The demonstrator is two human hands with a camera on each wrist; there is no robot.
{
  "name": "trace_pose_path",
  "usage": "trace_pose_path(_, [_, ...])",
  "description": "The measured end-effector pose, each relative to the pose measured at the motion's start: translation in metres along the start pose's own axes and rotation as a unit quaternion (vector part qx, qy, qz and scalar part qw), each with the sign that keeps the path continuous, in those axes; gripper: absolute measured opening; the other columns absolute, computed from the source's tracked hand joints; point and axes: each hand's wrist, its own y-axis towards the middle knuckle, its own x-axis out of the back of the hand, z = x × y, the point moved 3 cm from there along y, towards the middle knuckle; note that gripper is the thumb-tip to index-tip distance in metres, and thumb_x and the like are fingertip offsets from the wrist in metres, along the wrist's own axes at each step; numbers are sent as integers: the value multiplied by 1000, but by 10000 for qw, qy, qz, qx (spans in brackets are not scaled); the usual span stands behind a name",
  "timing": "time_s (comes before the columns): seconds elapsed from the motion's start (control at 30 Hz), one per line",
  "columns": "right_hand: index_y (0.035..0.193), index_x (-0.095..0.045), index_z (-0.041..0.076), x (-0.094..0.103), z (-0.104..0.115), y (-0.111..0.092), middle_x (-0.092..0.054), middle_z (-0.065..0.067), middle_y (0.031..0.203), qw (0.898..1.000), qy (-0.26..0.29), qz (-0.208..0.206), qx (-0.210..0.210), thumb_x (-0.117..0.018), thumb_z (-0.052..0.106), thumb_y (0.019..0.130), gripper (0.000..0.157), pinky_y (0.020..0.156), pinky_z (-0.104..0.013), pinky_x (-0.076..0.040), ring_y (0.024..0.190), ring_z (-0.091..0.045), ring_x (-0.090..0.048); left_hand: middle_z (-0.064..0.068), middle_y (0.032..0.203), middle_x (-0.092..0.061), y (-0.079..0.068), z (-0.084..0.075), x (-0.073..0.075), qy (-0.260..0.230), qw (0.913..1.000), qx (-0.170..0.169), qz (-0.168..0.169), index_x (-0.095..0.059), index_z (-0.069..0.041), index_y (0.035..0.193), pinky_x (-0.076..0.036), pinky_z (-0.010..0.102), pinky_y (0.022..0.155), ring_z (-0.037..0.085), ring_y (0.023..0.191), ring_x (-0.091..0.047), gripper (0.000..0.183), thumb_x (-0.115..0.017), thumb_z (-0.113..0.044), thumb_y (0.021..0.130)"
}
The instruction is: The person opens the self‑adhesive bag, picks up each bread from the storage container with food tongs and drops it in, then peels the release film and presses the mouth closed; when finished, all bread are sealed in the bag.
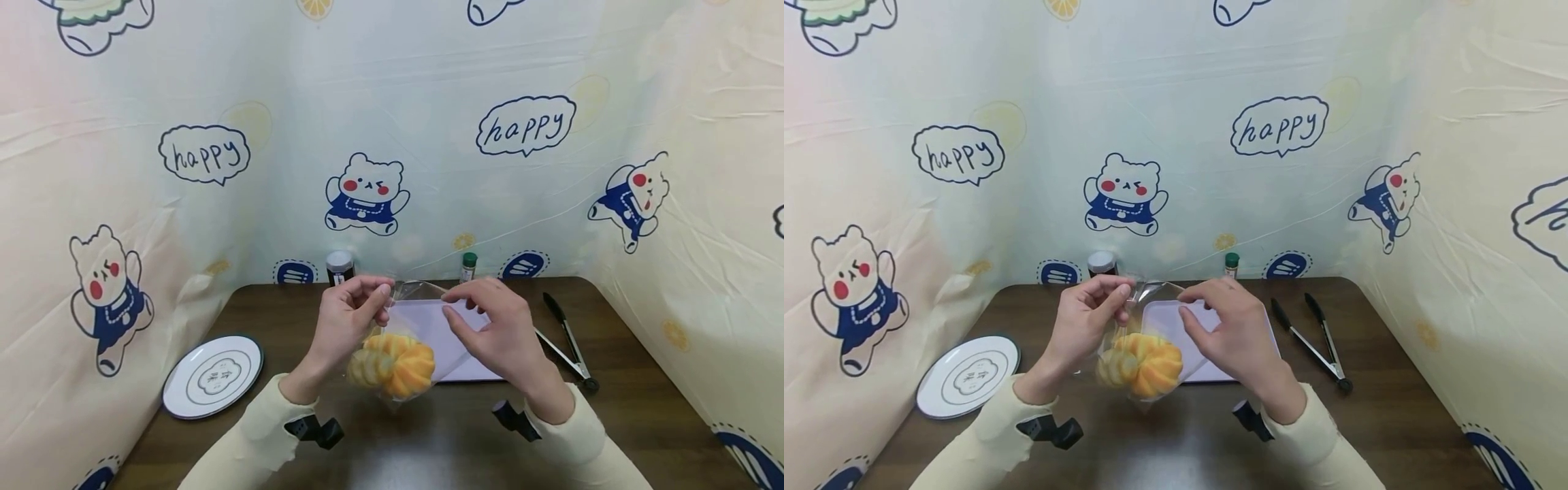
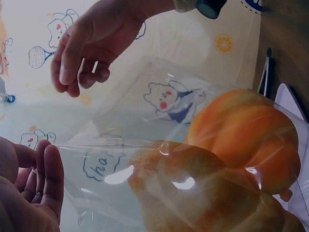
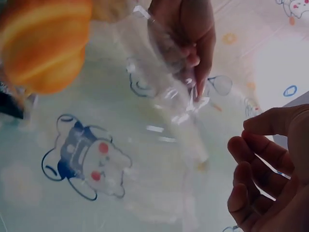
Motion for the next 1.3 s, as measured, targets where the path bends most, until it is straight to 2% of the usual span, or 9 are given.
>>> trace_pose_path(0.17, [103,-74,14,-12,8,5,-74,4,97,9984,-23,558,-122,-77,17,86,17,66,-25,-52,81,-10,-57,15,86,-69,1,1,-1,134,9998,-108,88,-73,-11,111,-60,27,61,18,64,-66,23,-68,-26,96])
trace_pose_path(0.3, [106,-74,16,-22,9,10,-74,5,100,9972,-134,714,-163,-76,20,88,18,68,-24,-52,85,-10,-60,19,90,-71,1,1,-3,205,9994,-132,229,-74,-12,112,-59,28,58,18,63,-65,22,-67,-25,96])
trace_pose_path(0.53, [112,-75,18,-34,6,18,-74,4,103,9973,-177,640,-310,-74,24,90,23,70,-25,-53,85,-11,-61,14,89,-73,0,2,-7,398,9980,-116,483,-75,-18,111,-60,33,61,21,64,-64,21,-67,-30,96])
trace_pose_path(0.67, [116,-74,20,-40,3,18,-74,4,107,9973,-66,598,-417,-75,26,90,26,70,-25,-53,86,-11,-61,14,88,-73,0,3,-8,474,9969,-148,618,-75,-17,111,-60,35,60,22,63,-64,20,-66,-28,97])
trace_pose_path(0.93, [106,-79,18,-44,1,19,-74,4,96,9993,138,353,-72,-80,23,85,21,64,-21,-51,82,-9,-60,9,85,-74,-3,2,-10,826,9939,-320,652,-75,-17,110,-59,28,59,19,61,-65,17,-67,-24,97])
trace_pose_path(1.3, [99,-80,16,-45,1,19,-75,4,89,9997,11,131,211,-81,20,84,16,64,-21,-51,75,-7,-59,2,73,-69,-5,0,-12,1298,9882,-513,626,-76,-19,108,-55,27,53,15,56,-63,15,-67,-20,96])
